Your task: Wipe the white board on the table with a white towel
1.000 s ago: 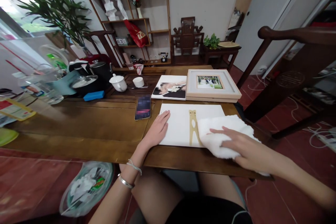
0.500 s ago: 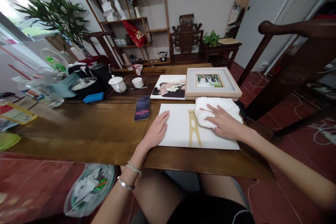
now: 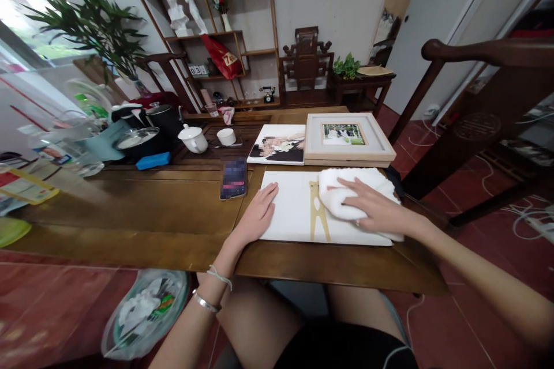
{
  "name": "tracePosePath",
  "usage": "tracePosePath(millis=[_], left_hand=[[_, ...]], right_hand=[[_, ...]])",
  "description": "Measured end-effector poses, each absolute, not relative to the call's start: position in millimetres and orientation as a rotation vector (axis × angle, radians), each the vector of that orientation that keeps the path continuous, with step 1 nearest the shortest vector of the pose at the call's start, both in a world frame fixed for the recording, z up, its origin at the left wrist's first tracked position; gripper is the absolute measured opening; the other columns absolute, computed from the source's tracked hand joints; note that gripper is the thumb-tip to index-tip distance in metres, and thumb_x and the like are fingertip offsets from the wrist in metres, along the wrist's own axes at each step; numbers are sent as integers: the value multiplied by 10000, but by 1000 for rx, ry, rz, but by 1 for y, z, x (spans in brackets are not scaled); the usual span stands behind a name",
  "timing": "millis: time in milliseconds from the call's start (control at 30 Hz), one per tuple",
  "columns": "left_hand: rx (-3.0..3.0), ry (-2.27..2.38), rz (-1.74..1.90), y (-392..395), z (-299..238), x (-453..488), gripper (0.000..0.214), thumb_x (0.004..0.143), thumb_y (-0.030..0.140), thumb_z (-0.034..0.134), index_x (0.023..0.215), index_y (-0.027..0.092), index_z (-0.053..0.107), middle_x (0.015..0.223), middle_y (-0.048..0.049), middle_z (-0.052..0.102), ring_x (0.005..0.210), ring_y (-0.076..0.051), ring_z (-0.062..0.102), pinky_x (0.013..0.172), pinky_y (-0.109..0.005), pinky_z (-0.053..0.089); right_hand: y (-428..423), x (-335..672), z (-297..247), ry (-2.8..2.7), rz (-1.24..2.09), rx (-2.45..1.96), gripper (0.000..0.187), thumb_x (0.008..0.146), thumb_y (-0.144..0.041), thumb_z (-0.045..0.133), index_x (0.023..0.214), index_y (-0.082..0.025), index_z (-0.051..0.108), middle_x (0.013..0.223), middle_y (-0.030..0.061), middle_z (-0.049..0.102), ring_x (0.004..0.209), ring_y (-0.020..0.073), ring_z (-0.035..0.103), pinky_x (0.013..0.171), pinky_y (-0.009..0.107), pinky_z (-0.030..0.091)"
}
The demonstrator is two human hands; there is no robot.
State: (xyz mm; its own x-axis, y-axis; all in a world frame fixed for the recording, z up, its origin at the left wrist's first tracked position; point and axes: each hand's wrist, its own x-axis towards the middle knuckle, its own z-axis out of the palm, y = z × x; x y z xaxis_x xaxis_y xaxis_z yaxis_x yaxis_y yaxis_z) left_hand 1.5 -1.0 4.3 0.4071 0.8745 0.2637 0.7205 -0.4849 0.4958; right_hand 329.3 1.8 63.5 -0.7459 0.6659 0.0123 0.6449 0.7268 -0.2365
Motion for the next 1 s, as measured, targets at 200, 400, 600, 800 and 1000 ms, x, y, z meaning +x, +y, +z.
tracePosePath(millis=[200, 400, 600, 800, 1000], left_hand=[[2366, 1391, 709, -1, 4, 1, 479, 960, 261, 304, 1419, 158, 391, 1501, -113, 365, 1406, -224, 304, 1178, -474, 218], [2382, 1381, 721, 0, 2, 1, 477, 964, 255, 308, 1432, 185, 372, 1499, -100, 372, 1403, -223, 307, 1176, -486, 219], [2367, 1401, 712, -1, 3, 2, 477, 956, 259, 309, 1419, 176, 392, 1496, -105, 374, 1403, -231, 310, 1176, -490, 213], [2362, 1387, 718, -1, 4, 2, 477, 955, 261, 304, 1411, 158, 402, 1497, -111, 372, 1403, -223, 309, 1179, -467, 221], [2353, 1391, 716, -1, 4, 2, 476, 953, 263, 307, 1410, 173, 404, 1496, -102, 375, 1406, -225, 305, 1181, -477, 211]], right_hand=[[25, 320, 63, -2815, 244, -1186, 485, 652, -79, 474, 1106, -148, 632, 1493, 143, 365, 1429, 303, 156, 1135, 571, 134], [-45, 329, 69, -2907, 280, -1018, 501, 594, -61, 485, 1024, -233, 675, 1519, 33, 332, 1437, 283, 133, 1144, 558, 171], [-54, 326, 63, -2929, 267, -1012, 466, 582, -61, 498, 973, -229, 687, 1543, 32, 271, 1442, 301, 59, 1141, 603, 111], [15, 315, 62, -2841, 264, -1114, 472, 660, -94, 494, 1101, -170, 642, 1507, 117, 346, 1433, 323, 125, 1110, 629, 135], [16, 314, 62, -2841, 257, -1125, 490, 646, -69, 467, 1095, -167, 637, 1518, 114, 325, 1436, 313, 113, 1117, 622, 133]])
